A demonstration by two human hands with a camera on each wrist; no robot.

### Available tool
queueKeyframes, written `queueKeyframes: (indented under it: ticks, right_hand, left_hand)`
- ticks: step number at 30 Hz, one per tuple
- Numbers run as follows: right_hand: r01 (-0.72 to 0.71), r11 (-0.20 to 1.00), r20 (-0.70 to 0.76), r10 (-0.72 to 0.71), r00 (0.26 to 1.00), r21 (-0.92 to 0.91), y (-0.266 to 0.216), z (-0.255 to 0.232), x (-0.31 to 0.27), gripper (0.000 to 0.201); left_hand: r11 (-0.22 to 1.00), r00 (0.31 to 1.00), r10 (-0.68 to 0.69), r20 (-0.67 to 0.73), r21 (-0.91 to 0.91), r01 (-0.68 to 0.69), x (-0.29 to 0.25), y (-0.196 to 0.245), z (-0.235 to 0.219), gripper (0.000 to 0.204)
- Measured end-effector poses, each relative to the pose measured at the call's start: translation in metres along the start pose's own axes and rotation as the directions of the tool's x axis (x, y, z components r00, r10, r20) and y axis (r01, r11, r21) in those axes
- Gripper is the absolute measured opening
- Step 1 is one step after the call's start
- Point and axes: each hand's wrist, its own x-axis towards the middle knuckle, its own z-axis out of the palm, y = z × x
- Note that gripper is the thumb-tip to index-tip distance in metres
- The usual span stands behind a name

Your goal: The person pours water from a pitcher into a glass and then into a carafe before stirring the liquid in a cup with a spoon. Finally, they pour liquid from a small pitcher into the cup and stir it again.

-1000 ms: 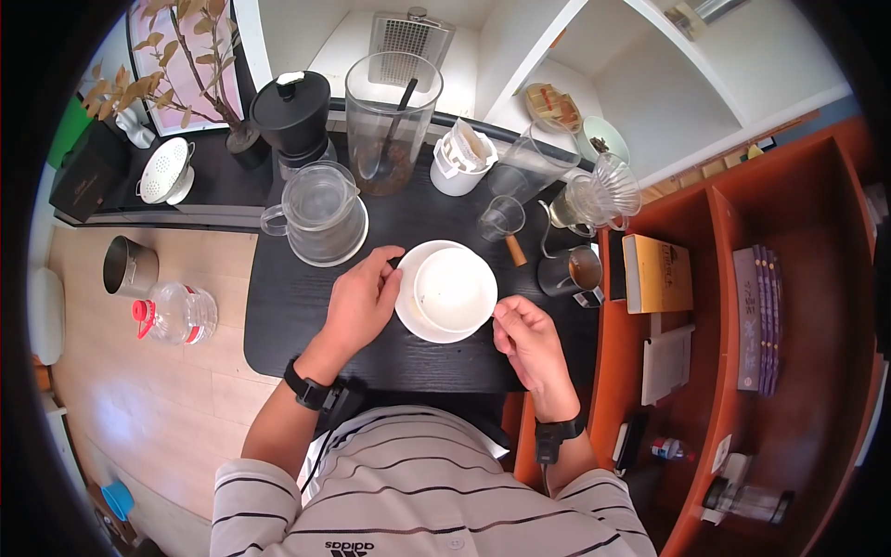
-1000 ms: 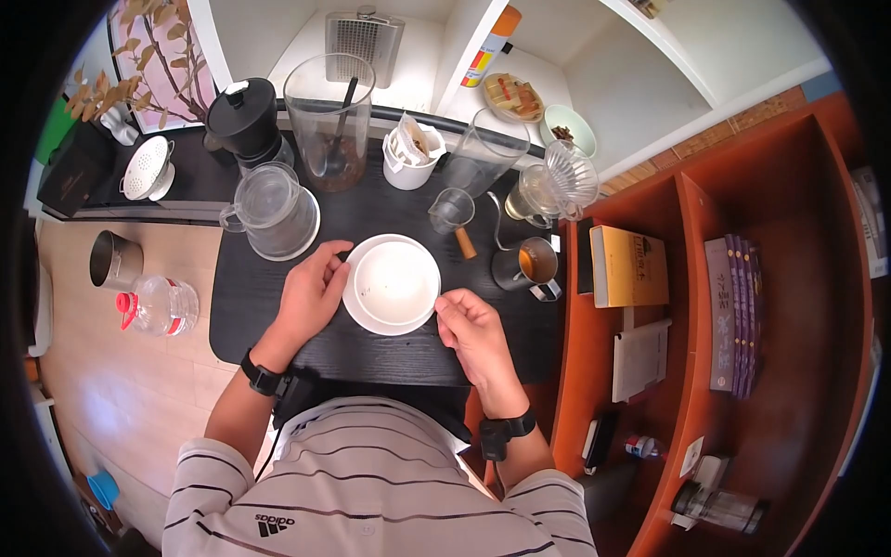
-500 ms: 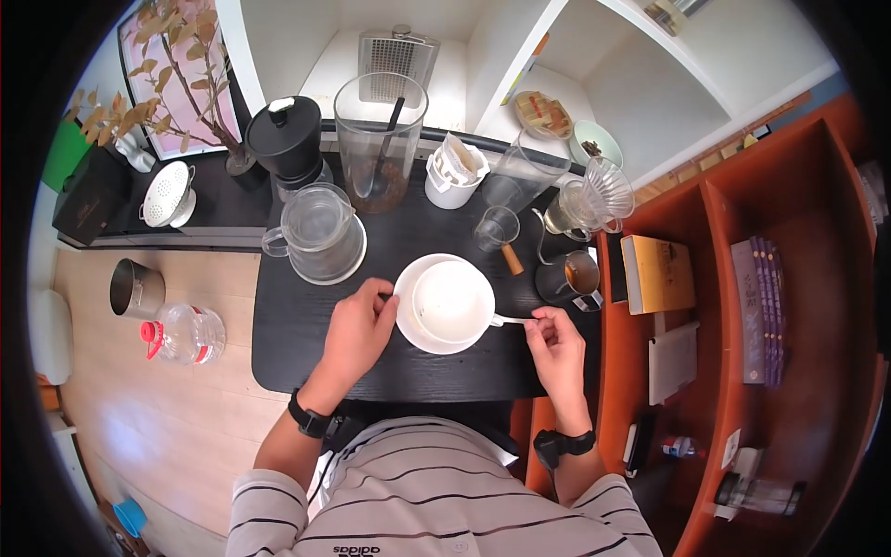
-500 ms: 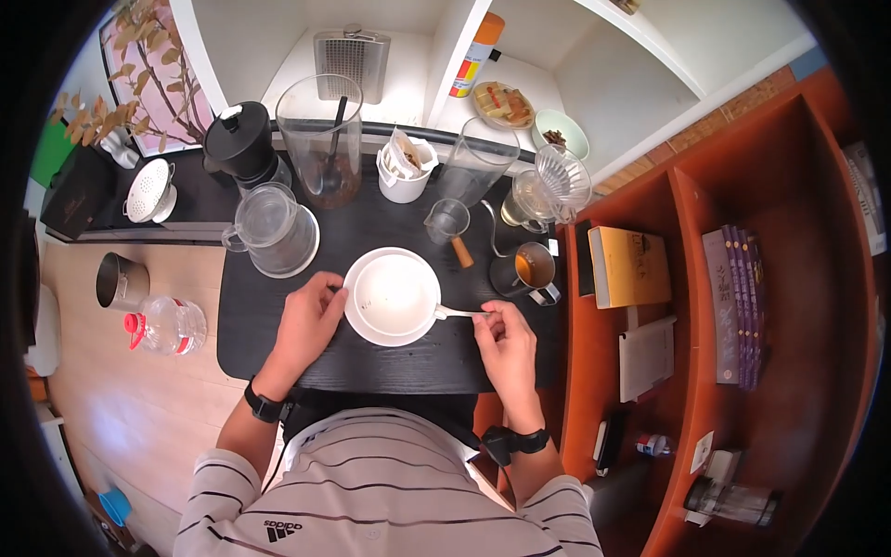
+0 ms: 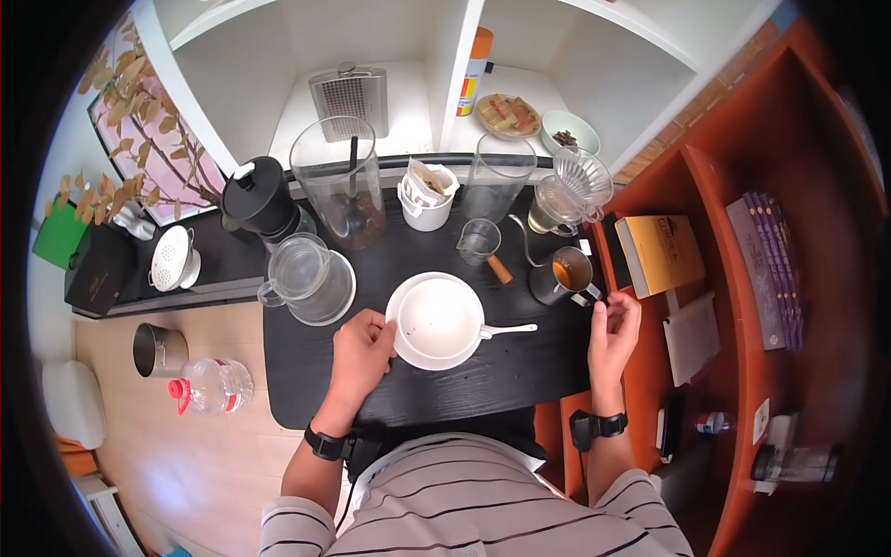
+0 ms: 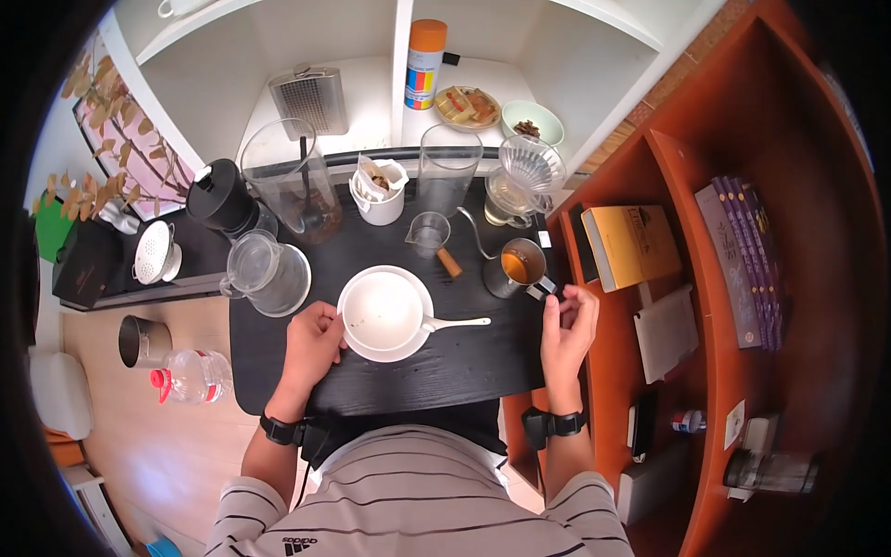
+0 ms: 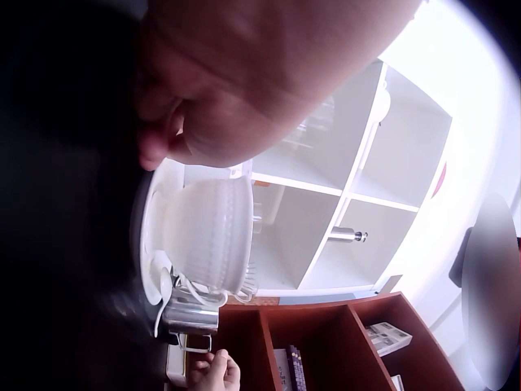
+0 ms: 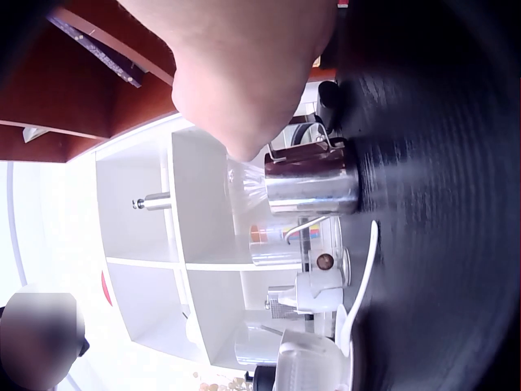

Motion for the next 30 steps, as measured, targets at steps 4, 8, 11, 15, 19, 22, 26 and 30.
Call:
queueKeyframes:
  ticks: [4,8,11,15,19,22,26,30]
  right_hand:
    - [-0.099,0.983,0.141,0.077,0.987,0.153,0.012,0.008,0.011,0.022]
    - [-0.233,0.923,0.254,0.156,0.954,0.308,0.038,0.018,0.007,0.015]
    - [-0.315,0.874,0.301,0.208,0.931,0.37,0.04,0.021,0.006,0.013]
    - [-0.147,0.952,0.248,0.079,0.966,0.269,0.046,0.02,0.007,0.015]
    - [-0.066,0.96,0.168,0.02,0.986,0.271,0.039,0.023,0.008,0.016]
    - [-0.305,0.802,0.26,0.193,0.946,0.513,0.034,0.022,0.011,0.016]
    - [-0.474,0.653,0.41,0.264,0.873,0.591,0.036,0.021,0.02,0.017]
    - [-0.508,0.533,0.49,0.19,0.851,0.676,0.039,0.021,0.024,0.019]
  left_hand:
    - [1.0,1.0,0.0,-0.014,0.0,0.0,0.004,-0.001,-0.002,0.016]
    - [1.0,1.0,0.012,-0.006,-0.025,-0.012,0.006,-0.008,-0.006,0.016]
    - [1.0,1.0,0.02,-0.018,-0.015,-0.021,0.007,-0.011,-0.009,0.016]
    - [0.999,1.0,0.026,-0.001,-0.042,-0.026,0.008,-0.017,-0.011,0.015]
    - [0.995,0.997,0.074,-0.018,-0.059,-0.075,0.007,-0.022,-0.008,0.015]
    - [0.994,0.995,0.094,-0.04,-0.053,-0.096,0.007,-0.027,-0.005,0.015]
    - [0.991,0.99,0.129,-0.05,-0.012,-0.13,0.006,-0.026,-0.006,0.015]
    - [0.991,0.99,0.131,-0.056,-0.013,-0.132,0.005,-0.026,-0.005,0.015]
